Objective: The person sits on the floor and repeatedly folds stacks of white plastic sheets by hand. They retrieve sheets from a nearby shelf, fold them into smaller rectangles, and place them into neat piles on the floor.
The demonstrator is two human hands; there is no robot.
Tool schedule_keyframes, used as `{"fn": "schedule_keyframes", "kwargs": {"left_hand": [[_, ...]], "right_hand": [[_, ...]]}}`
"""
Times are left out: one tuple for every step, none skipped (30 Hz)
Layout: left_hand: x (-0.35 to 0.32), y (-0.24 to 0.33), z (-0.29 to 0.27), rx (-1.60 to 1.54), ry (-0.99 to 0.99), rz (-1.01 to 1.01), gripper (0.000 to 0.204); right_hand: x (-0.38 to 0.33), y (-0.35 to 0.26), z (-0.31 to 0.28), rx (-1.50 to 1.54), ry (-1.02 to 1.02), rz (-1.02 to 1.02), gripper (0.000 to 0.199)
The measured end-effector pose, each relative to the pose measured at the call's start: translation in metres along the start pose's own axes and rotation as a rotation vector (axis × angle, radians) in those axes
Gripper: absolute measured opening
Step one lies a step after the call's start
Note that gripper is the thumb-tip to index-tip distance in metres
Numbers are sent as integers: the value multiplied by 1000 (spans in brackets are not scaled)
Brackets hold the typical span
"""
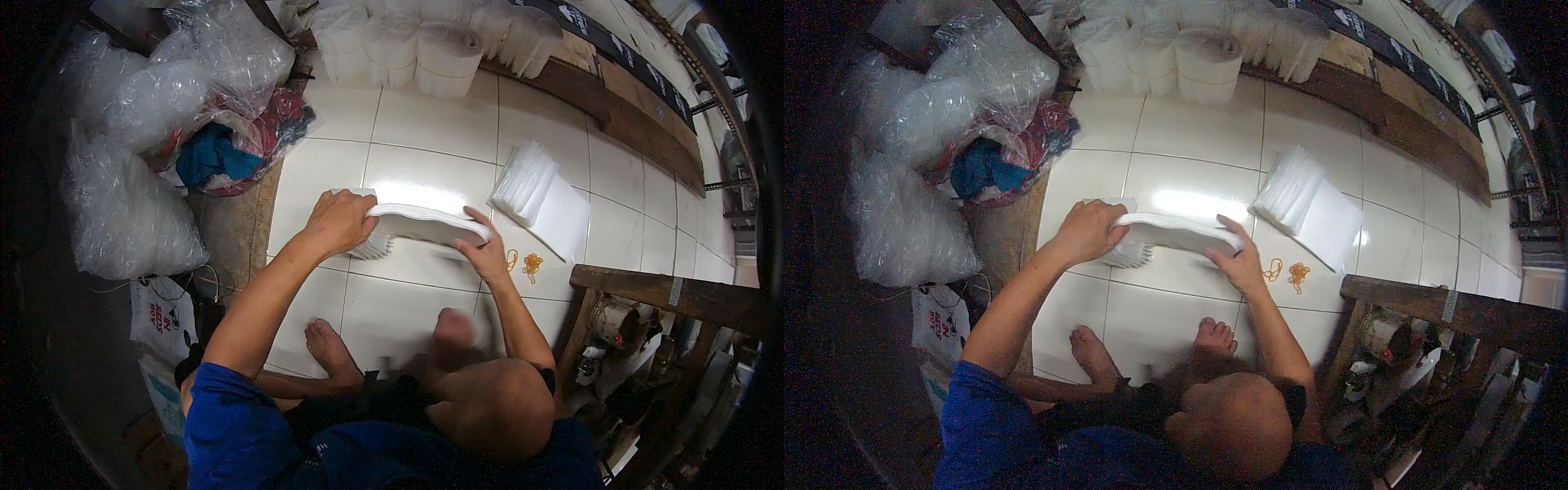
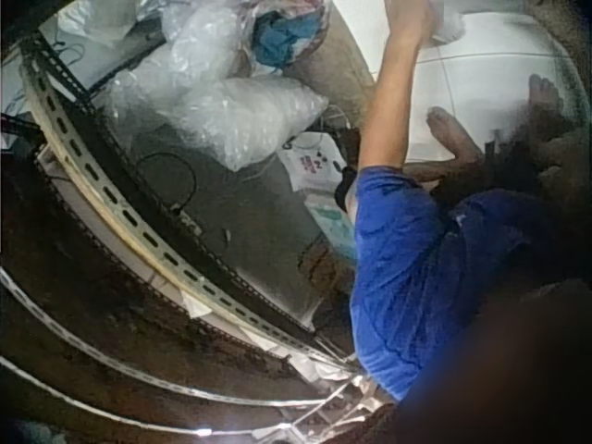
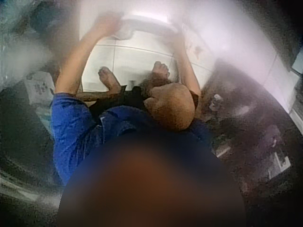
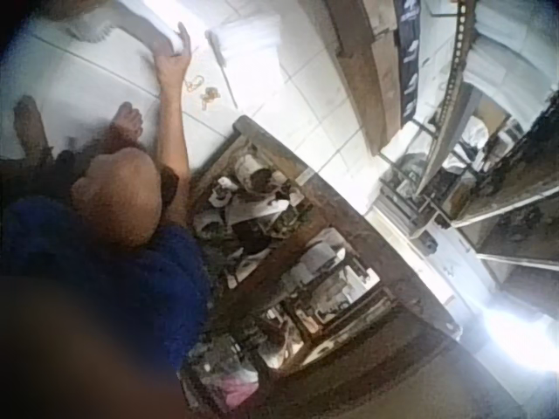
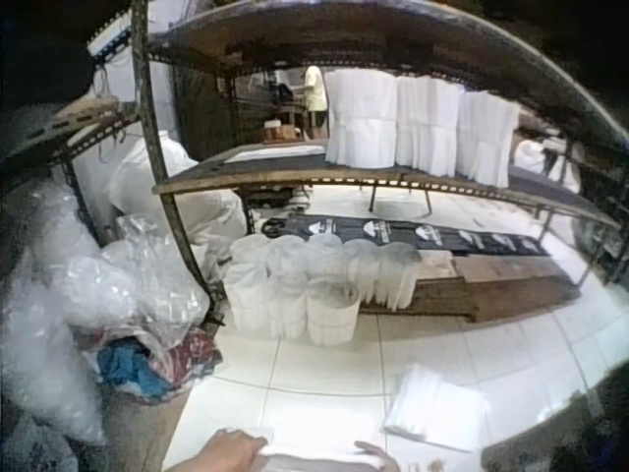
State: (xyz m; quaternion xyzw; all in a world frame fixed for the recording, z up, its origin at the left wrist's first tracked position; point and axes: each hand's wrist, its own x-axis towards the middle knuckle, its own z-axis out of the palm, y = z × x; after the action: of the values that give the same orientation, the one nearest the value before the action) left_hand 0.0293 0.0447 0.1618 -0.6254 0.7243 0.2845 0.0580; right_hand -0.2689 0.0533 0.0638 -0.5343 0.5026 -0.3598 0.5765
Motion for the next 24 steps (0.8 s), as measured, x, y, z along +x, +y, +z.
{"fn": "schedule_keyframes", "kwargs": {"left_hand": [[-1,-3,8,18,99,26,24],[-4,-3,15,35,200,54,25],[-5,-5,20,52,302,83,25],[-3,-7,22,33,223,13,26],[-3,-3,14,14,145,-61,26],[-4,-1,8,-6,67,-135,26],[-4,-2,4,23,69,-126,26],[-3,-1,1,48,73,-113,26],[-2,1,-4,73,76,-101,26],[-2,2,-9,102,100,-77,27],[-7,10,-19,128,114,-49,28],[-8,14,-22,154,128,-21,29],[-7,14,-19,151,106,-2,32],[-8,14,-20,155,97,8,35],[-8,14,-21,158,88,18,39],[-6,12,-14,160,127,13,42],[-5,13,-4,161,163,11,46],[-2,14,3,161,199,8,49],[4,12,5,131,150,-13,54],[7,11,7,144,140,-18,49],[10,10,9,157,132,-24,43],[12,10,10,170,123,-30,38],[17,12,7,193,80,-42,35],[20,13,3,216,37,-56,31]], "right_hand": [[1,10,6,41,-25,3,51],[2,17,13,80,-51,4,50],[4,23,18,83,-33,-64,41],[4,27,18,41,-70,-58,39],[5,25,20,0,-110,-52,36],[5,22,22,-41,-149,-47,34],[3,20,26,-111,-110,-102,30],[0,15,28,-142,-74,-120,30],[-3,10,30,-173,-37,-137,30],[-5,7,30,-204,-1,-154,30],[-11,7,28,-179,21,-191,31],[-16,7,26,-155,44,-227,31],[-21,8,24,-132,67,-264,32],[-22,8,25,-151,43,-203,34],[-24,10,25,-170,19,-142,36],[-26,13,26,-190,-4,-81,37],[-28,15,31,-118,30,-199,40],[-26,17,34,-86,60,-209,39],[-22,19,38,-54,91,-219,38],[-22,18,40,-26,125,-220,37],[-22,20,40,-52,109,-175,36],[-22,23,39,-77,92,-130,34],[-20,23,38,-103,76,-93,33],[-19,23,38,-137,93,-89,32]]}}
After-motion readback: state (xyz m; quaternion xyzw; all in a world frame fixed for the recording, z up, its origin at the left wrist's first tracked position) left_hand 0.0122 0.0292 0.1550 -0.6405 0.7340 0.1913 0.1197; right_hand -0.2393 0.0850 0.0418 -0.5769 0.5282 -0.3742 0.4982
